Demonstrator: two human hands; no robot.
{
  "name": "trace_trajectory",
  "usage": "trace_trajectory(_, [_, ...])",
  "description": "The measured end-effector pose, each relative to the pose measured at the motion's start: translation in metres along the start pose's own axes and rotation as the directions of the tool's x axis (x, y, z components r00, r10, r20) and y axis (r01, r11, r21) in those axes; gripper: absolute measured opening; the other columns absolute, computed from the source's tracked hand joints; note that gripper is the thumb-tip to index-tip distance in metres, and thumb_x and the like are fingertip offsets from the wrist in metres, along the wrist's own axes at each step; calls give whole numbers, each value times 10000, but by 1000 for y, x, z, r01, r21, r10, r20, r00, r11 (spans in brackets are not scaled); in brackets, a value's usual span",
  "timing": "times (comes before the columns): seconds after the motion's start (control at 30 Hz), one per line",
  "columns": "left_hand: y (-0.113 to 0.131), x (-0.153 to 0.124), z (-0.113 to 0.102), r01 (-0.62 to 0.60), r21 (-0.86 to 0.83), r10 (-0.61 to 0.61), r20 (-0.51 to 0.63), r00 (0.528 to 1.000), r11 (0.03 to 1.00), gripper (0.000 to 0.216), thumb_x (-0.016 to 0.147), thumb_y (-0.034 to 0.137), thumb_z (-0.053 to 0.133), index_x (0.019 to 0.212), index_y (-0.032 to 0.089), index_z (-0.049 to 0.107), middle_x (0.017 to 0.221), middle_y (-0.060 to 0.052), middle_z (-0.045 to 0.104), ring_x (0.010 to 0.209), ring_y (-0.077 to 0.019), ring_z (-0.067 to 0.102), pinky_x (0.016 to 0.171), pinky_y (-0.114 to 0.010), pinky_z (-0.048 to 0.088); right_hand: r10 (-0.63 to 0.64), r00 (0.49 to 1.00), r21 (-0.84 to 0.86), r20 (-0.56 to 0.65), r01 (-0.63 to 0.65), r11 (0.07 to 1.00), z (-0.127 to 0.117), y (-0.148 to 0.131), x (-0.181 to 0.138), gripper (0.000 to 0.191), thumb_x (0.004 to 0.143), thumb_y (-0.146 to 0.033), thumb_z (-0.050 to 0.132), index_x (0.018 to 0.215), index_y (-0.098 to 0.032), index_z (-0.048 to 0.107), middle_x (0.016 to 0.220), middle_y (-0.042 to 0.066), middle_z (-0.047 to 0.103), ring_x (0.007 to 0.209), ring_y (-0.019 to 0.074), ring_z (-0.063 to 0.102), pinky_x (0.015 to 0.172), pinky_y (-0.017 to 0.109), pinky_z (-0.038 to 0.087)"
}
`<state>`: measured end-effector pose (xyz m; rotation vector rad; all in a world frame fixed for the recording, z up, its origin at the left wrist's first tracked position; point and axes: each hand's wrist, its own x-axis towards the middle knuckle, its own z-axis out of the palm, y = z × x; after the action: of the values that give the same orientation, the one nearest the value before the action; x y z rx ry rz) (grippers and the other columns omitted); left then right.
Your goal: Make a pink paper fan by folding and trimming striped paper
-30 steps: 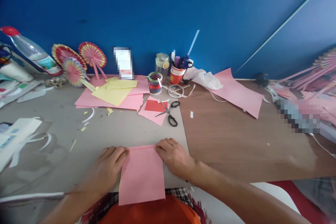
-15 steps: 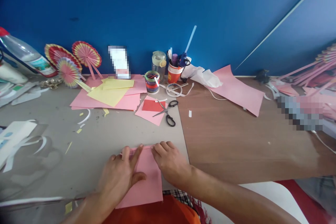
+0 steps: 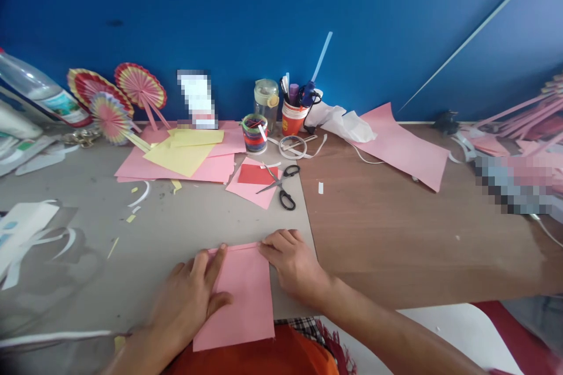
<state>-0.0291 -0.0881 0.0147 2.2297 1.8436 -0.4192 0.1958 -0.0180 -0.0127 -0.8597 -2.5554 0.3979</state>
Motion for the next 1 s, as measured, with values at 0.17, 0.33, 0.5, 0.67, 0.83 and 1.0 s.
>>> trace_trajectory(0.17, [-2, -1, -11, -4, -26, 6, 78, 997, 1000, 673, 857, 419, 595, 1432, 138, 390, 1127, -165, 559, 888, -278, 628, 798, -430, 510, 10, 998, -60, 55, -7, 998, -3, -5, 5, 336, 818, -21, 484, 1074, -167, 644, 961, 84, 648, 895, 208, 526, 777, 334, 351])
trace_trajectory(0.33, [-17, 6, -37, -45, -114, 52, 60, 997, 993, 446, 933, 378, 450, 1359, 247, 467, 1084, -96, 556, 790, -215, 642, 726, -355, 503, 83, 958, 47, 276, -99, 994, -23, 7, 29, 374, 735, 18, 492, 938, -209, 709, 844, 40, 648, 834, 174, 539, 745, 299, 373])
trace_trajectory(0.5, [-23, 17, -44, 5, -140, -7, -19, 1000, 990, 267, 962, 301, 366, 1012, 231, 618, 891, -42, 589, 746, -207, 627, 665, -320, 456, 102, 945, -4, 311, -106, 994, -38, 13, 49, 274, 852, -73, 474, 927, -190, 710, 811, 49, 656, 778, 169, 551, 748, 312, 391])
trace_trajectory(0.67, [-18, 21, -35, -62, -167, 50, -77, 996, 984, 146, 896, 224, 483, 948, 211, 619, 938, -50, 586, 769, -208, 608, 676, -326, 437, 96, 948, -90, 304, -71, 993, -42, -2, 49, 96, 852, -184, 576, 885, -187, 666, 871, 62, 616, 838, 195, 538, 770, 330, 392])
trace_trajectory(0.83, [-19, 26, -40, -143, -132, 124, -142, 982, 981, 231, 906, 140, 404, 843, 195, 619, 857, -53, 594, 724, -211, 590, 687, -355, 438, 56, 933, -185, 355, 11, 983, -26, -4, 47, 34, 822, -169, 583, 813, -168, 616, 875, 79, 606, 809, 200, 507, 718, 319, 369])
trace_trajectory(1.0, [-35, 56, -54, -91, -148, 34, -348, 937, 985, 240, 914, 156, 393, 903, 181, 632, 931, -80, 609, 880, -237, 592, 813, -385, 446, 110, 993, -146, 45, -102, 984, -24, 22, 75, 166, 879, -104, 433, 784, -161, 556, 765, 55, 592, 700, 159, 500, 662, 261, 358])
